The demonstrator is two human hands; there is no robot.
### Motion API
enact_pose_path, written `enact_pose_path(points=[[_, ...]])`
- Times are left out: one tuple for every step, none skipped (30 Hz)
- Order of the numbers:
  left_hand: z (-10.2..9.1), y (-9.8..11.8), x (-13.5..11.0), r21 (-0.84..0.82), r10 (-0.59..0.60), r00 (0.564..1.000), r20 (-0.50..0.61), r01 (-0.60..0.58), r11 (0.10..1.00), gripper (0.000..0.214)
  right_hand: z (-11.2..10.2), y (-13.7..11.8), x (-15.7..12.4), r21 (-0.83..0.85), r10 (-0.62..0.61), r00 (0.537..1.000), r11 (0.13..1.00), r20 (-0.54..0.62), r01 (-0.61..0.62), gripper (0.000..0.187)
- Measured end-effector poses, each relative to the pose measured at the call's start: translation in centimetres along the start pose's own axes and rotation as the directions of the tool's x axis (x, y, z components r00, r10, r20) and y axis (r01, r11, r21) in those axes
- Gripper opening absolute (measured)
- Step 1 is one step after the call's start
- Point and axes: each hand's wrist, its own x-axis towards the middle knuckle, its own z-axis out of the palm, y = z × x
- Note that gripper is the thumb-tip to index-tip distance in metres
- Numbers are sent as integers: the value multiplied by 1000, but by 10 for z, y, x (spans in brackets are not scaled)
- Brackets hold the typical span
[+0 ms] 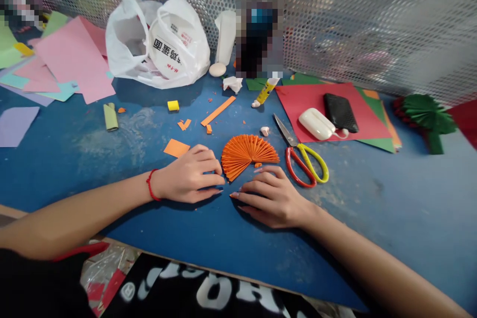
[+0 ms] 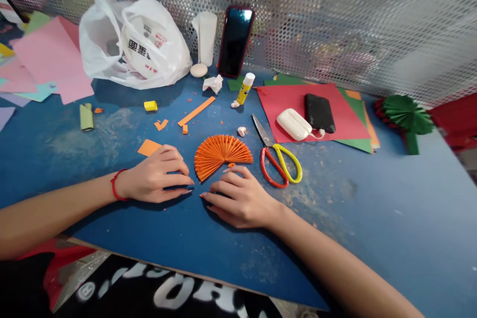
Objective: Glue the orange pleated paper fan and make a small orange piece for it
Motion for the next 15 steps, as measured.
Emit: enact_pose_path(points=[[0,0,-1,11,24,999,23,-24,1000,12,0,0,0,12,-17,1000,1000,-2,17,23],[0,0,-1,18,46,998,43,-47,999,15,0,0,1,19,-33,999,999,-20,33,24],[-1,1,-1,23,66,996,58,-68,997,17,1,1,0,20,-36,998,999,-53,37,26],[-1,1,-1,27,87,994,68,-89,996,20,2,2,0,19,-18,995,1000,-98,20,27],[-1,2,0,33,108,991,77,-111,993,23,2,3,-1,21,23,988,1000,-152,-20,28],[-2,3,1,41,131,988,84,-135,990,26,3,5,-2,35,88,973,996,-212,-82,27],[-2,4,1,50,156,983,92,-161,986,28,4,8,-3,66,170,948,985,-270,-158,24],[-3,5,2,61,180,979,100,-187,981,29,4,10,-3,111,266,908,964,-324,-243,20],[-3,6,2,71,201,974,110,-209,975,29,4,12,-3,167,367,852,930,-373,-327,16],[-2,7,3,78,215,969,119,-225,971,28,4,13,-3,224,463,783,886,-415,-405,12],[-2,7,3,81,220,967,126,-231,970,27,3,14,-3,272,546,713,838,-441,-473,10],[-1,8,4,81,217,967,131,-229,970,27,2,13,-2,303,604,660,797,-447,-523,8],[-1,8,4,77,208,969,135,-219,973,27,0,13,0,312,635,639,772,-435,-554,7],[0,7,4,68,199,970,138,-210,975,27,-3,12,1,300,643,647,765,-409,-570,10],[1,7,4,57,193,971,140,-203,978,27,-7,12,3,276,638,674,769,-373,-576,14]])
